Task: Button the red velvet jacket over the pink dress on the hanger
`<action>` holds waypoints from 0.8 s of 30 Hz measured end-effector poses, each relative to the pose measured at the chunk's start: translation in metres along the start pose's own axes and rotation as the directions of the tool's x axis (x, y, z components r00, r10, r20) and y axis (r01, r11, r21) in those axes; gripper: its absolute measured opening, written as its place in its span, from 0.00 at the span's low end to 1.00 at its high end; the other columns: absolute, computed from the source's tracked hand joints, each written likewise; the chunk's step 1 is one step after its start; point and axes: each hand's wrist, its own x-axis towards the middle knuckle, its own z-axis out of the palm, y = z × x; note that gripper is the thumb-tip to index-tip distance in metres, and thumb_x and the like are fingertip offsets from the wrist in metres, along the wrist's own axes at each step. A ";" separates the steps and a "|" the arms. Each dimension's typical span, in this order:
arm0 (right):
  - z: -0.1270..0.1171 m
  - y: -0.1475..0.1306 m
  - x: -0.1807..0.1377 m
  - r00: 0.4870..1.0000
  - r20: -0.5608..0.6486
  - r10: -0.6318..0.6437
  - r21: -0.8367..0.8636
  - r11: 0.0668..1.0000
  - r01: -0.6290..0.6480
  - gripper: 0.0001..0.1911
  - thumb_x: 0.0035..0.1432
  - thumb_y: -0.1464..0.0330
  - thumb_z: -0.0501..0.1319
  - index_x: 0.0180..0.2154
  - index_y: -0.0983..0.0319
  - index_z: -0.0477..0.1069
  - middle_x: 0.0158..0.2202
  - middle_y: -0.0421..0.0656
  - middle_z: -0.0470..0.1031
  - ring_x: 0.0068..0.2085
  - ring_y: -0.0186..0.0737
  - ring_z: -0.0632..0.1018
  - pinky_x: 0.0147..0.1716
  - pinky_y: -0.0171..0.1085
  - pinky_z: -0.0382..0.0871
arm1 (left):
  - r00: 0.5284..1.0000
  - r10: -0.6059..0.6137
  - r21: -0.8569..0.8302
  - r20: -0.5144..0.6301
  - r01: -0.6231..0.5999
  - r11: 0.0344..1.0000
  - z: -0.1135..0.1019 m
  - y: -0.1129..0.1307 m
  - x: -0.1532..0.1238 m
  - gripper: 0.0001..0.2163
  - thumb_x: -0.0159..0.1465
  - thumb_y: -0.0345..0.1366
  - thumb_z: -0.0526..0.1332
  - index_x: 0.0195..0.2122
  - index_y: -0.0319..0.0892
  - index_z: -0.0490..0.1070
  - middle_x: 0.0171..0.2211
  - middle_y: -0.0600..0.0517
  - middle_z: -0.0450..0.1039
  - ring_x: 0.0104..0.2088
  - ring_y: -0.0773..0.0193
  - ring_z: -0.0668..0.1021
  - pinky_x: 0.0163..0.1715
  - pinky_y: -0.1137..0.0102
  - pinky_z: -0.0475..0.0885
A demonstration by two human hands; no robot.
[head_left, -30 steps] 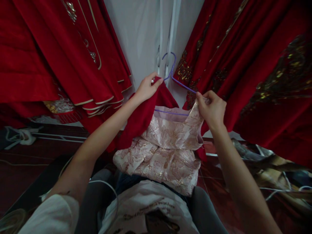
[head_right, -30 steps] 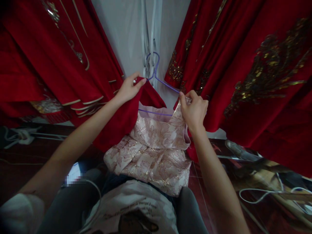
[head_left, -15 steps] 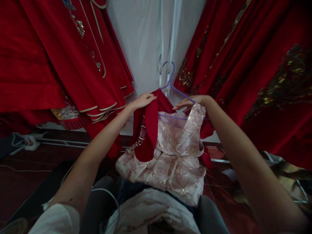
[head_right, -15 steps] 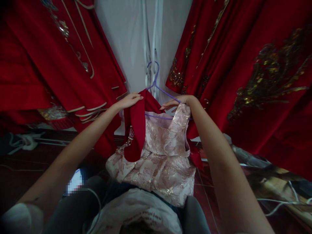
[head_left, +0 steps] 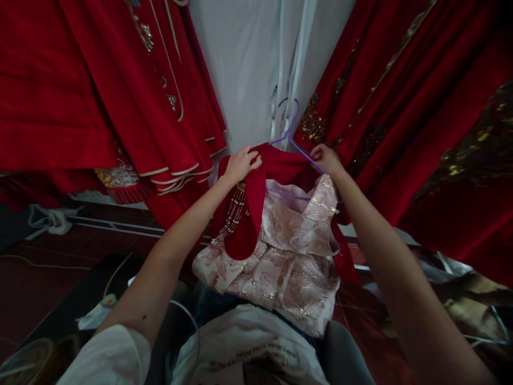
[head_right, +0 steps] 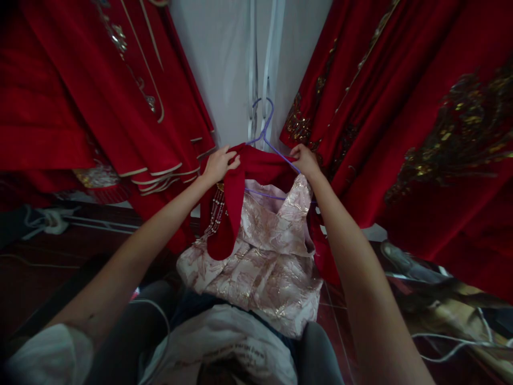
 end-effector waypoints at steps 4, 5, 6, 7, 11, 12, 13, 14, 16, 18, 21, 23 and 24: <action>-0.035 0.021 -0.011 0.961 -0.276 -0.004 -0.142 0.989 -0.036 0.16 0.36 0.83 0.55 0.28 0.58 0.65 0.27 0.41 0.69 0.28 0.36 0.67 0.32 0.37 0.59 | 1.000 -0.015 0.010 -0.010 0.015 1.000 0.000 -0.003 0.002 0.14 0.66 0.40 0.51 0.34 0.41 0.74 0.38 0.45 0.71 0.35 0.59 0.74 0.32 0.67 0.64; -0.046 0.026 -0.015 0.967 -0.256 -0.024 -0.172 0.985 -0.021 0.17 0.36 0.84 0.55 0.27 0.59 0.65 0.28 0.42 0.70 0.29 0.37 0.67 0.33 0.38 0.59 | 1.000 -0.010 0.026 -0.003 0.010 1.000 0.001 -0.003 0.002 0.14 0.66 0.40 0.51 0.34 0.41 0.74 0.38 0.45 0.71 0.35 0.60 0.73 0.31 0.68 0.63; -0.057 0.031 -0.020 0.969 -0.240 -0.058 -0.213 0.977 0.006 0.17 0.36 0.84 0.55 0.27 0.59 0.66 0.29 0.44 0.70 0.30 0.38 0.68 0.34 0.38 0.60 | 1.000 -0.002 0.045 0.003 0.002 0.999 0.002 -0.002 0.002 0.14 0.66 0.40 0.50 0.35 0.41 0.74 0.37 0.45 0.71 0.34 0.60 0.73 0.31 0.68 0.63; -0.068 0.035 -0.024 0.972 -0.224 -0.075 -0.261 0.965 0.015 0.17 0.35 0.85 0.56 0.27 0.60 0.67 0.29 0.45 0.71 0.31 0.38 0.68 0.35 0.39 0.60 | 1.000 0.005 0.064 0.006 -0.006 0.998 0.003 -0.001 0.002 0.14 0.66 0.39 0.50 0.35 0.41 0.74 0.38 0.45 0.72 0.34 0.60 0.73 0.30 0.68 0.63; -0.109 0.040 -0.040 0.993 -0.117 0.013 -0.459 0.886 -0.066 0.20 0.34 0.85 0.60 0.30 0.59 0.71 0.30 0.44 0.72 0.28 0.37 0.66 0.35 0.42 0.60 | 1.000 0.005 0.088 -0.028 -0.002 0.996 0.007 0.004 0.000 0.13 0.66 0.38 0.52 0.34 0.40 0.74 0.38 0.44 0.72 0.34 0.59 0.74 0.31 0.67 0.64; -0.119 0.040 -0.042 0.992 -0.060 0.111 -0.483 0.866 -0.126 0.21 0.33 0.85 0.61 0.31 0.59 0.72 0.29 0.43 0.72 0.27 0.37 0.66 0.34 0.42 0.60 | 0.999 0.003 0.093 -0.036 0.001 0.996 0.007 0.004 0.000 0.13 0.65 0.38 0.52 0.34 0.40 0.74 0.38 0.44 0.72 0.34 0.59 0.74 0.31 0.67 0.64; -0.128 0.040 -0.044 0.973 0.000 0.231 -0.499 0.843 -0.200 0.22 0.32 0.85 0.63 0.31 0.58 0.72 0.28 0.42 0.72 0.26 0.37 0.66 0.33 0.43 0.61 | 0.999 0.005 0.101 -0.042 -0.001 0.995 0.006 0.004 -0.001 0.13 0.66 0.39 0.52 0.34 0.40 0.74 0.38 0.44 0.72 0.35 0.59 0.74 0.31 0.67 0.64; -0.137 0.039 -0.046 0.937 0.071 0.341 -0.495 0.828 -0.264 0.22 0.32 0.85 0.64 0.31 0.58 0.72 0.26 0.41 0.73 0.25 0.38 0.68 0.32 0.43 0.62 | 0.999 0.009 0.111 -0.046 -0.004 0.994 0.005 0.004 -0.002 0.13 0.66 0.39 0.52 0.34 0.40 0.73 0.38 0.44 0.72 0.35 0.59 0.74 0.31 0.67 0.64; -0.151 0.037 -0.054 0.887 0.187 0.423 -0.450 0.839 -0.306 0.22 0.31 0.86 0.65 0.29 0.58 0.72 0.25 0.41 0.75 0.26 0.41 0.72 0.32 0.43 0.65 | 0.999 0.014 0.119 -0.048 -0.008 0.993 0.004 0.003 -0.003 0.13 0.66 0.39 0.51 0.34 0.40 0.73 0.38 0.44 0.72 0.35 0.60 0.74 0.31 0.67 0.64; -0.157 0.029 -0.067 0.892 0.283 0.351 -0.320 0.912 -0.257 0.18 0.35 0.82 0.68 0.29 0.57 0.72 0.28 0.43 0.77 0.28 0.42 0.74 0.31 0.43 0.68 | 0.999 0.006 0.091 -0.048 -0.001 0.996 0.003 0.005 -0.005 0.13 0.66 0.40 0.52 0.34 0.40 0.73 0.39 0.44 0.72 0.35 0.60 0.74 0.31 0.67 0.64; -0.145 0.007 -0.092 0.879 0.405 0.252 -0.039 0.965 -0.259 0.15 0.43 0.66 0.70 0.37 0.55 0.73 0.30 0.44 0.78 0.27 0.45 0.75 0.25 0.43 0.69 | 0.999 -0.026 0.030 -0.039 0.027 0.999 0.003 0.013 -0.008 0.12 0.66 0.40 0.53 0.34 0.40 0.73 0.39 0.43 0.72 0.37 0.59 0.74 0.33 0.67 0.65; -0.124 -0.008 -0.104 0.885 0.391 0.254 0.065 0.951 -0.302 0.17 0.43 0.62 0.71 0.36 0.57 0.73 0.26 0.44 0.76 0.25 0.44 0.74 0.23 0.42 0.69 | 0.999 -0.045 0.015 -0.031 0.045 0.999 0.001 0.019 -0.011 0.12 0.66 0.39 0.53 0.35 0.39 0.73 0.40 0.43 0.71 0.38 0.58 0.74 0.34 0.67 0.65; -0.112 -0.013 -0.106 0.909 0.335 0.247 0.108 0.949 -0.298 0.16 0.44 0.61 0.70 0.36 0.58 0.73 0.26 0.44 0.75 0.24 0.43 0.74 0.23 0.41 0.69 | 0.998 -0.050 0.020 -0.026 0.051 0.998 0.000 0.023 -0.012 0.13 0.67 0.39 0.52 0.36 0.39 0.73 0.40 0.42 0.71 0.39 0.57 0.74 0.34 0.67 0.66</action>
